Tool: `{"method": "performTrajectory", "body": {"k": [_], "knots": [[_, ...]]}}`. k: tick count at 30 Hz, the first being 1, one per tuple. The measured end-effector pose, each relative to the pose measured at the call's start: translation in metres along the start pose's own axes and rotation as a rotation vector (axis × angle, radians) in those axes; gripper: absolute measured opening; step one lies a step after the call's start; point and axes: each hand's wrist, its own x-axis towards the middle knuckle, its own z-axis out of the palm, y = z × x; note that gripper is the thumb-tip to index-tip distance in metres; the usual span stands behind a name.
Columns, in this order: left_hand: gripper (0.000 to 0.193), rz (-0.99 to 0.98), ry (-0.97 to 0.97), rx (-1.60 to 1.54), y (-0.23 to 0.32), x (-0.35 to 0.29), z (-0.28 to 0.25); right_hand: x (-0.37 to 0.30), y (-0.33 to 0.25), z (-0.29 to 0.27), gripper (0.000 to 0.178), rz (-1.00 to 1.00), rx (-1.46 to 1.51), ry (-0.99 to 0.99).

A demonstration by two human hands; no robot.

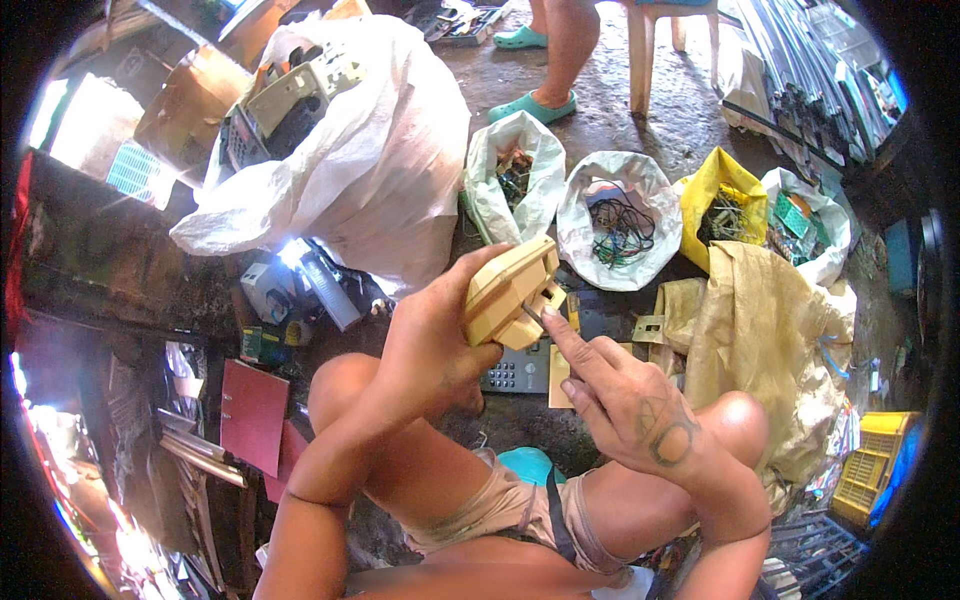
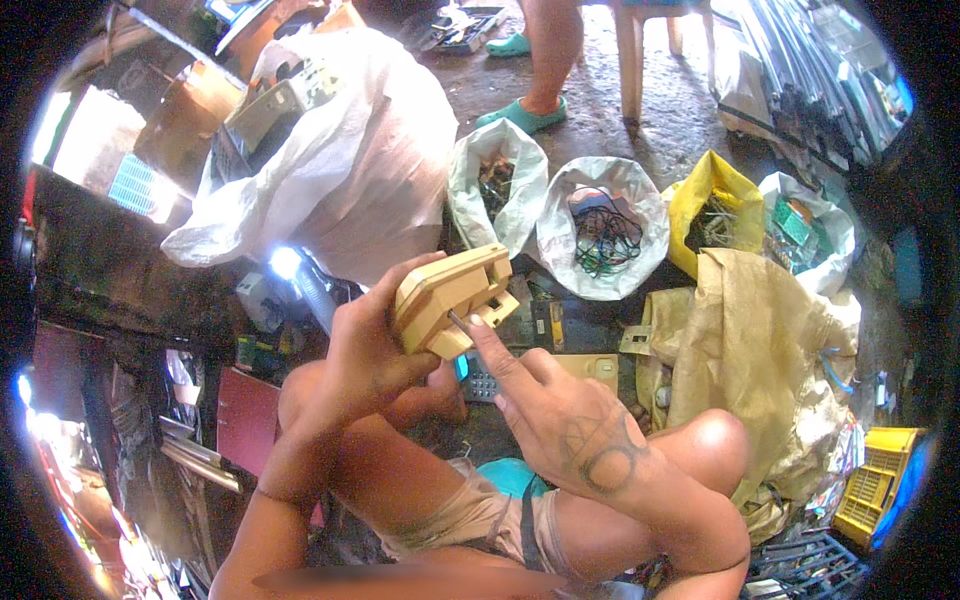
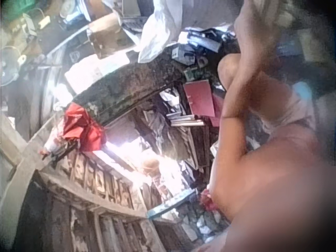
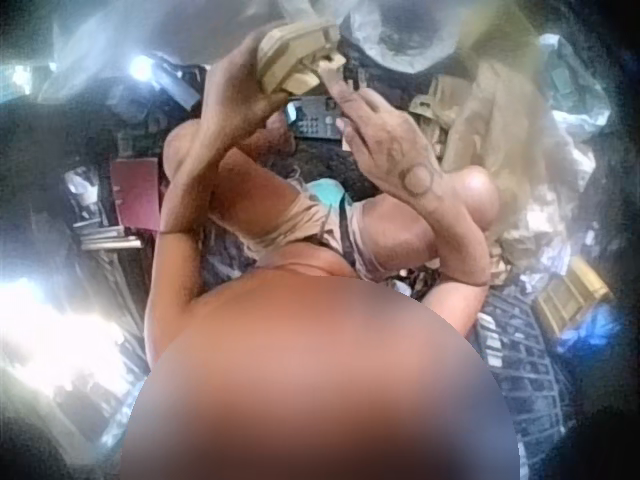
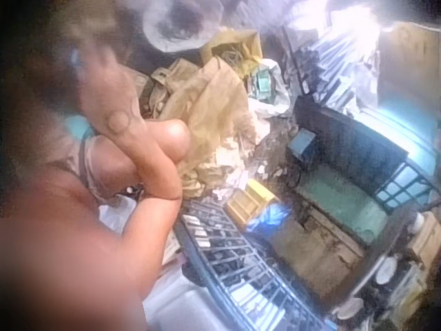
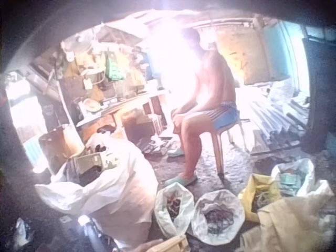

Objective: The person sits on the floor and uses a screwdriver to remove screws from a beige plastic electronic casing. They repeatedly turn the casing and unscrew fasteners, then set the casing aside.

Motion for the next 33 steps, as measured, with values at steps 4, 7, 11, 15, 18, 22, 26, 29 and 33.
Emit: {"method": "performTrajectory", "body": {"k": [4,7,11,15,18,22,26,29,33], "knots": [[0.089,0.042,-0.044,0.065,0.003,-0.001,0.005,0.003,0.004,0.003,0.077,-0.035,-0.002,0.025],[0.089,0.063,-0.025,0.127,0.005,0.0,0.006,0.005,0.009,0.008,0.078,-0.082,0.028,0.066],[0.087,0.021,-0.038,0.157,0.007,0.0,0.009,0.005,0.014,0.01,0.079,-0.106,0.008,0.097],[0.092,0.062,-0.041,0.118,0.005,-0.001,0.009,0.003,0.015,0.008,0.08,-0.127,-0.017,0.1],[0.091,0.042,-0.063,0.167,0.004,-0.002,0.008,0.001,0.012,0.007,0.079,-0.098,-0.058,0.062],[0.085,0.065,-0.064,0.137,0.003,-0.002,0.008,0.0,0.009,0.008,0.078,0.001,-0.025,0.014],[0.086,0.06,-0.046,0.12,0.004,-0.002,0.008,0.004,0.008,0.013,0.077,-0.055,-0.023,0.099],[0.086,0.063,-0.034,0.121,0.005,-0.002,0.009,0.006,0.007,0.013,0.076,-0.038,0.054,0.123],[0.09,0.04,-0.014,0.133,0.006,-0.001,0.01,0.005,0.005,0.009,0.067,0.044,0.285,0.099]]}}
